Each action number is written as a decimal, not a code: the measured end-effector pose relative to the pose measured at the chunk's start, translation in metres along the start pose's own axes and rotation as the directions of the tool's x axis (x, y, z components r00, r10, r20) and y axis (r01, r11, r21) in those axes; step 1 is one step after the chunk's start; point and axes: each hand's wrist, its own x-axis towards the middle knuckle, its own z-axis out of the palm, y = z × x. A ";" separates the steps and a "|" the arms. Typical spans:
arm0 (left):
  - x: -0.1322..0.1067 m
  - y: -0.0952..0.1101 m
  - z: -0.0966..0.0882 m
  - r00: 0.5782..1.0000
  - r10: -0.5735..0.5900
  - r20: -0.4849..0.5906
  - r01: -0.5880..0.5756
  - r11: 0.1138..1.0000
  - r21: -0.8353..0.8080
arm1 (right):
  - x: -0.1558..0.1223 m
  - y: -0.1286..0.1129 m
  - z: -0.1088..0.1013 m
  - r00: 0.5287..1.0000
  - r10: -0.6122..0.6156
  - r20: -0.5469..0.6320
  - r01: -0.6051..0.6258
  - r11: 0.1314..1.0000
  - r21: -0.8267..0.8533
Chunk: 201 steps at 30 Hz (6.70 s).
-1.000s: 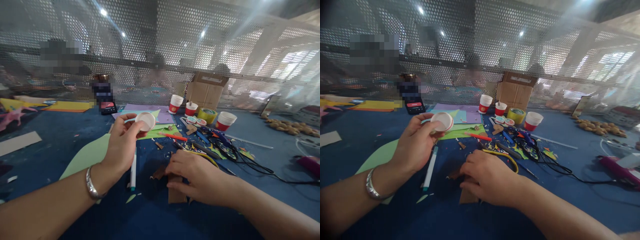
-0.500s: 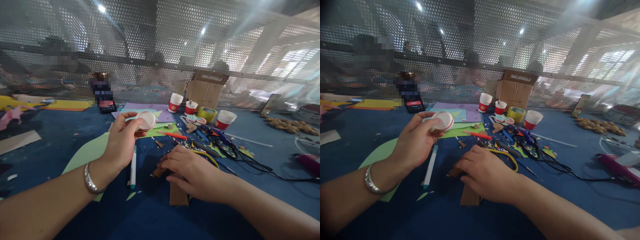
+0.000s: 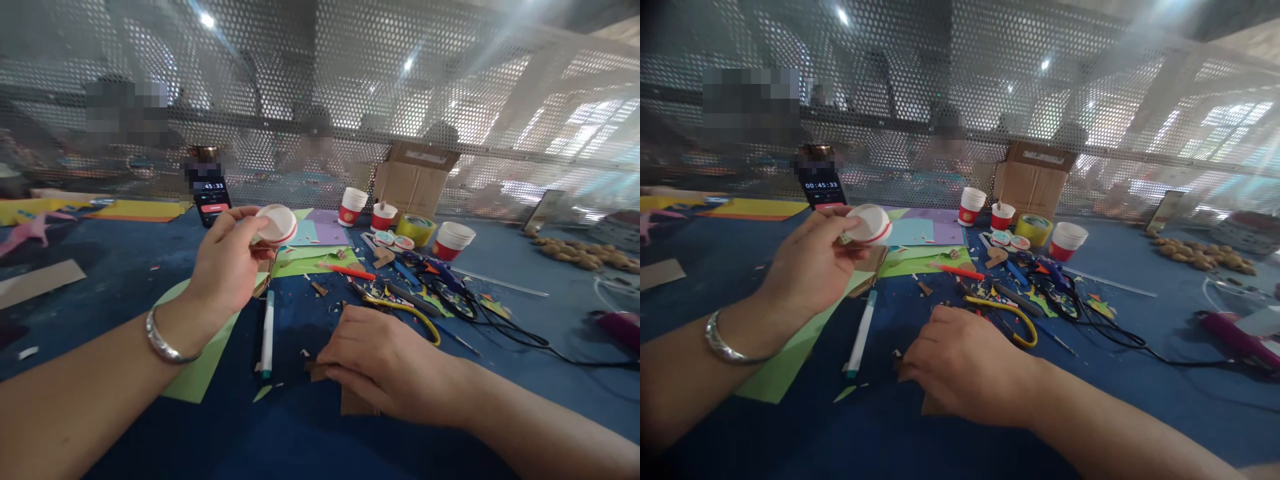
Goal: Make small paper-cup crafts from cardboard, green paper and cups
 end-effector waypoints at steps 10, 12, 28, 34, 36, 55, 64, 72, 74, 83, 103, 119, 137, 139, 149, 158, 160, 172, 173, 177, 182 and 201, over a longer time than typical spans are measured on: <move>-0.002 -0.002 -0.001 0.999 -0.030 -0.025 0.032 0.997 0.066 | -0.021 0.037 -0.038 0.884 0.422 -0.202 -0.456 0.872 -0.175; -0.003 -0.002 0.000 0.999 -0.047 -0.025 0.049 0.996 0.074 | -0.022 0.039 -0.047 0.838 0.538 -0.095 -0.545 0.809 -0.220; -0.011 0.003 -0.003 0.923 -0.223 0.313 0.097 0.923 0.373 | -0.024 0.028 -0.052 0.699 0.674 0.240 -0.626 0.738 -0.252; -0.035 0.001 -0.008 0.619 -0.461 0.636 -0.296 0.614 0.732 | -0.026 0.029 -0.052 0.699 0.666 0.261 -0.621 0.746 -0.239; -0.042 0.001 -0.006 0.626 -0.451 0.636 -0.380 0.536 0.754 | -0.025 0.029 -0.051 0.699 0.672 0.247 -0.625 0.741 -0.246; -0.012 -0.004 -0.014 0.685 -0.123 0.718 -0.676 0.259 0.690 | -0.024 0.036 -0.054 0.638 0.765 0.094 -0.692 0.622 -0.367; 0.000 -0.005 -0.017 0.686 -0.115 0.718 -0.697 0.177 0.695 | -0.025 0.041 -0.058 0.626 0.770 0.126 -0.705 0.628 -0.331; 0.028 -0.021 0.027 0.605 -0.226 0.763 -0.761 0.116 0.638 | -0.029 0.046 -0.055 0.660 0.728 0.186 -0.656 0.679 -0.331; 0.039 -0.030 0.043 0.602 -0.216 0.769 -0.771 0.092 0.630 | -0.030 0.046 -0.055 0.669 0.720 0.184 -0.649 0.687 -0.327; 0.064 -0.071 0.078 0.572 -0.413 0.709 -0.760 0.058 0.647 | -0.029 0.047 -0.055 0.664 0.719 0.205 -0.651 0.691 -0.316; -0.035 0.010 0.004 0.355 0.075 0.932 -0.903 0.288 0.320 | -0.032 0.045 -0.052 0.707 0.687 0.168 -0.604 0.710 -0.362; -0.053 0.010 -0.024 0.522 -0.272 0.809 -0.747 0.312 0.587 | -0.022 0.033 -0.043 0.839 0.533 -0.109 -0.544 0.815 -0.199; -0.054 -0.008 -0.033 0.492 -0.289 0.821 -0.640 0.520 0.566 | -0.008 0.005 -0.015 0.979 0.197 0.047 -0.193 0.979 -0.072; -0.054 -0.007 -0.033 0.496 -0.288 0.819 -0.640 0.516 0.569 | -0.007 0.004 -0.015 0.976 0.209 0.057 -0.204 0.975 -0.087; -0.082 0.010 -0.031 0.545 -0.187 0.817 -0.751 0.324 0.575 | -0.007 0.001 -0.013 0.971 0.231 0.068 -0.217 0.960 -0.176; -0.086 0.013 -0.030 0.478 -0.188 0.858 -0.841 0.187 0.509 | -0.005 -0.004 -0.015 0.955 0.283 0.089 -0.266 0.950 -0.162; -0.086 0.012 -0.030 0.461 -0.190 0.867 -0.852 0.178 0.492 | -0.005 -0.004 -0.015 0.958 0.275 0.082 -0.262 0.954 -0.144; -0.090 0.013 -0.024 0.359 -0.237 0.903 -0.914 0.105 0.391 | -0.007 0.004 -0.015 0.972 0.232 0.042 -0.230 0.972 -0.045; -0.090 0.013 -0.023 0.345 -0.248 0.905 -0.918 0.111 0.381 | -0.009 0.007 -0.019 0.976 0.217 0.000 -0.217 0.975 -0.038; -0.093 0.010 -0.019 0.348 -0.284 0.893 -0.911 0.123 0.394 | -0.018 0.024 -0.040 0.899 0.342 -0.274 -0.374 0.924 -0.073; -0.092 0.011 -0.017 0.355 -0.333 0.874 -0.886 0.178 0.428 | -0.027 0.055 -0.055 0.739 0.571 -0.359 -0.634 0.769 -0.081; -0.093 0.026 -0.015 0.422 -0.364 0.831 -0.823 0.230 0.519 | -0.003 0.106 -0.041 0.761 0.616 -0.205 -0.649 0.723 -0.236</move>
